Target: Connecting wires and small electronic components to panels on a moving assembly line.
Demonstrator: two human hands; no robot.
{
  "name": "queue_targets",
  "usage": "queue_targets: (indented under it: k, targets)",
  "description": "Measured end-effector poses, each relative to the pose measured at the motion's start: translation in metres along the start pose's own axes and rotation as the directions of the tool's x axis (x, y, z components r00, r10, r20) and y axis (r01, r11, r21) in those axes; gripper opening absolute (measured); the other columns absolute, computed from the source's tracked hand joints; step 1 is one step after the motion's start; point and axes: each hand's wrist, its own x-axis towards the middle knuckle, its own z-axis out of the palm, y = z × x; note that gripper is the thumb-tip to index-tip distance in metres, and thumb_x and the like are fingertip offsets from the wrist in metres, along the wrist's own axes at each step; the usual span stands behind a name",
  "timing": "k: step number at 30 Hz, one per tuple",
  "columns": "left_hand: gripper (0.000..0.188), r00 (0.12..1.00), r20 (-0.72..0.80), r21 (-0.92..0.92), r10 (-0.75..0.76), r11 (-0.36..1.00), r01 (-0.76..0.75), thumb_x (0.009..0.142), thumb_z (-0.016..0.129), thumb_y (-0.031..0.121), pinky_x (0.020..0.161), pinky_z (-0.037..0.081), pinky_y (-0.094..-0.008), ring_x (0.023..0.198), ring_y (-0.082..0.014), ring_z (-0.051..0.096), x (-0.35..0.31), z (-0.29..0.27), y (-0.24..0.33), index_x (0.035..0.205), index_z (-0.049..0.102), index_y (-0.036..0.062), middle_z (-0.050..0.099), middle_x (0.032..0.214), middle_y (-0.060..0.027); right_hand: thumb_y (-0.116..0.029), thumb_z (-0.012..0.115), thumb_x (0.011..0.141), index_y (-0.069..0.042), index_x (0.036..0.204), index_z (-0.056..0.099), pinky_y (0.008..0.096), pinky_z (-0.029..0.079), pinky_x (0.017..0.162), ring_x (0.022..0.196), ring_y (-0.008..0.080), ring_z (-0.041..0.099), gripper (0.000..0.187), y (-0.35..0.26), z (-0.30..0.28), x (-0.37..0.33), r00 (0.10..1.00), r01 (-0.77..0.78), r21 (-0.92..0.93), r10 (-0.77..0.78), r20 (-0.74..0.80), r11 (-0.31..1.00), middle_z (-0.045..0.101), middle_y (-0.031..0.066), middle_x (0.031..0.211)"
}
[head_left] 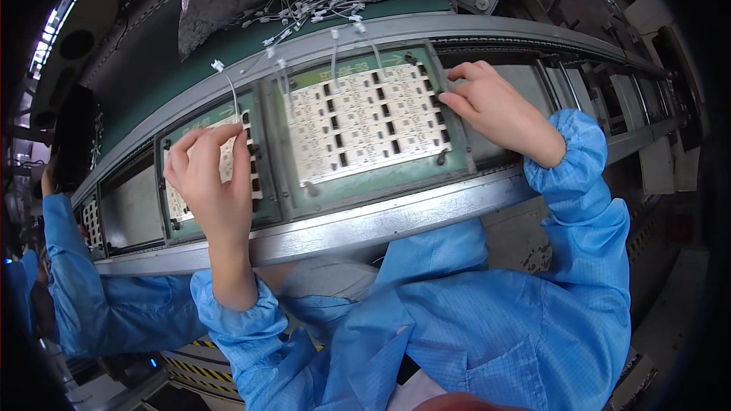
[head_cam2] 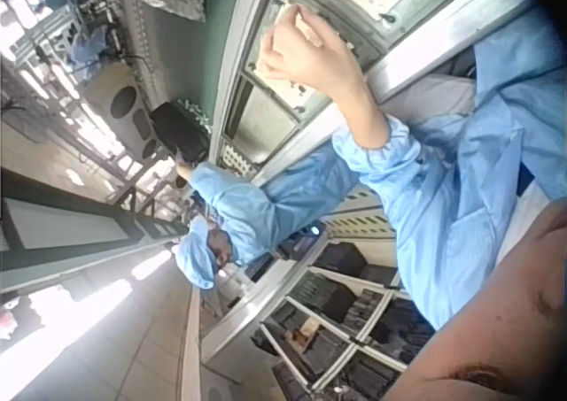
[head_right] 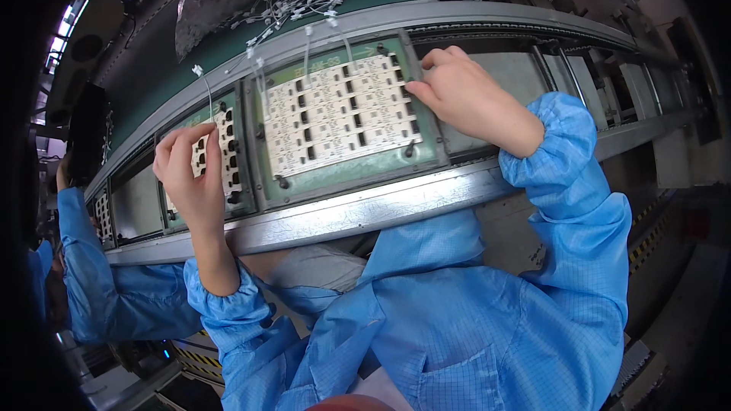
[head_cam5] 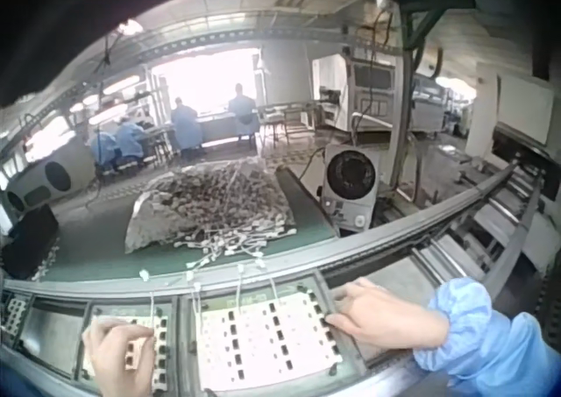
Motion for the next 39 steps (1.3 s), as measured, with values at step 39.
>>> queue_targets:
  k: [39]
  targets:
    - [0.006, 0.966, 0.232, 0.091, 0.113, 0.986, -0.137, 0.083, 0.079, 0.016, 0.103, 0.031, -0.0468, 0.115, -0.0257, 0.054, -0.01, 0.043, 0.032, 0.088, 0.076, 0.0157, 0.067, 0.104, 0.0049, -0.002, 0.057, 0.085, 0.001, 0.125, 0.054, 0.0406, 0.055, 0.071, 0.077, 0.0305, 0.069, 0.039, -0.053, -0.025, 0.203, 0.743, 0.566, 0.424, -0.214, -0.634, 0.707, 0.069, 0.0189, 0.085]
